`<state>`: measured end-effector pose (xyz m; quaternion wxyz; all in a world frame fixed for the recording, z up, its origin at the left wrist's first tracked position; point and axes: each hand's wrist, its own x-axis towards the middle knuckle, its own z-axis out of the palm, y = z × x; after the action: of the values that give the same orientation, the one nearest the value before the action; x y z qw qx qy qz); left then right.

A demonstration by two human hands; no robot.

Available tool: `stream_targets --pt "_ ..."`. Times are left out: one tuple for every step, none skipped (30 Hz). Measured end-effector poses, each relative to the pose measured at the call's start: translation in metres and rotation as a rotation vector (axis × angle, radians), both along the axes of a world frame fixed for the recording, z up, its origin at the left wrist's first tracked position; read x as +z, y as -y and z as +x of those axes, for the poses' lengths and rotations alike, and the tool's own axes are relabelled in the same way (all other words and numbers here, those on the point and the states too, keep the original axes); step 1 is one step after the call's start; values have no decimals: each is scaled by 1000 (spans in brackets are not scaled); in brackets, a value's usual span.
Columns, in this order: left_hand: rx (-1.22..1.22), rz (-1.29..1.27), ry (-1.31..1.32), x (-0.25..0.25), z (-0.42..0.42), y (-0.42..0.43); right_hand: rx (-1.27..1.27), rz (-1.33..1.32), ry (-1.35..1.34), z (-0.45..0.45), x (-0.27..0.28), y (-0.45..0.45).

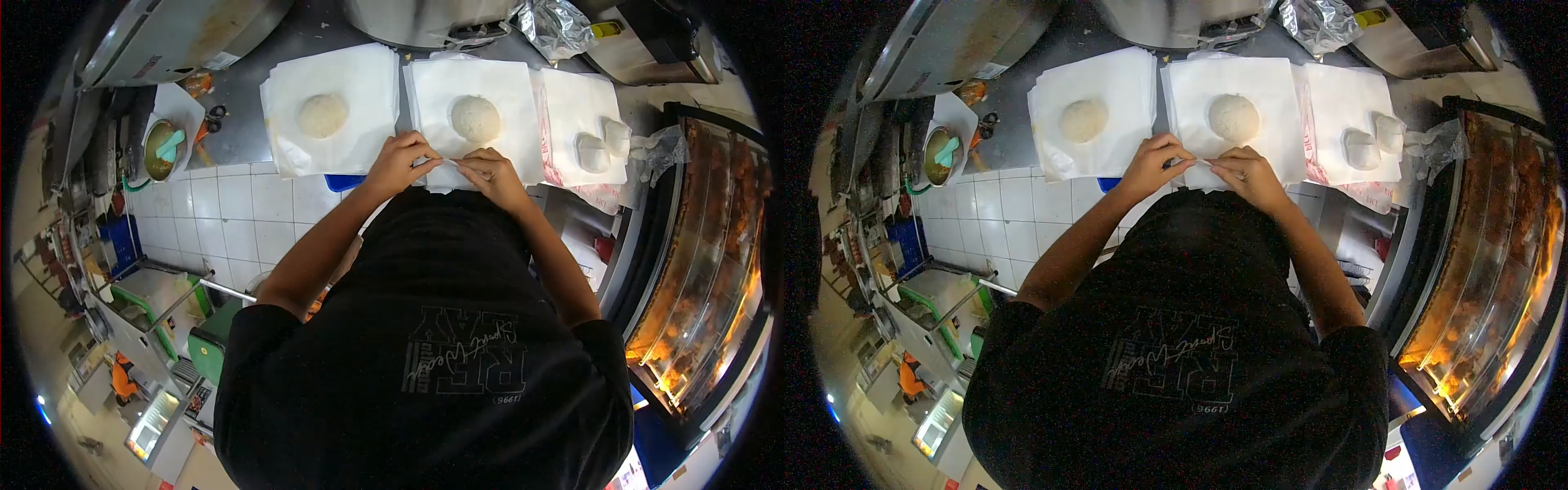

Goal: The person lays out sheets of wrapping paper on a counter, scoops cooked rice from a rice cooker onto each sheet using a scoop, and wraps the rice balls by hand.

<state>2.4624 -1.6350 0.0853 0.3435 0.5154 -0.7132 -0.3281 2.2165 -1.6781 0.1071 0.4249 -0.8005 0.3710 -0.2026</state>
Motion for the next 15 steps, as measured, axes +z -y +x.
stream_targets --pt "10 41 -59 -3 0 1 -39 78 24 0 -5 1" --pt "19 82 -119 -4 -2 2 -48 124 37 -1 -9 2" --pt "28 126 -180 -5 -3 2 -58 171 47 -4 -12 4" --pt "22 93 -152 -6 -4 1 -68 220 56 -7 -16 5" --pt "15 58 -124 -5 -5 2 -71 249 42 -8 -18 6" --pt "7 24 -95 -5 -6 2 -74 279 29 -9 -20 7" --pt "8 49 -123 -5 -7 2 -77 310 15 -11 -22 8" --pt "8 73 -150 -3 -8 3 -82 340 26 -11 -23 8" --pt "8 98 -178 -1 -9 3 -86 371 36 -11 -24 9" --pt "7 95 -154 -1 -9 2 -91 401 46 -12 -25 9" --pt "4 92 -130 -1 -8 3 -86 409 41 -13 -26 10" --pt "1 86 -106 -1 -7 4 -81 415 36 -14 -27 11" --pt "1 67 -84 -1 -6 4 -77 421 31 -15 -28 12" --pt "1 49 -63 -1 -6 3 -80 435 28 -15 -28 13" --pt "2 31 -43 -1 -6 3 -83 450 25 -15 -28 13"
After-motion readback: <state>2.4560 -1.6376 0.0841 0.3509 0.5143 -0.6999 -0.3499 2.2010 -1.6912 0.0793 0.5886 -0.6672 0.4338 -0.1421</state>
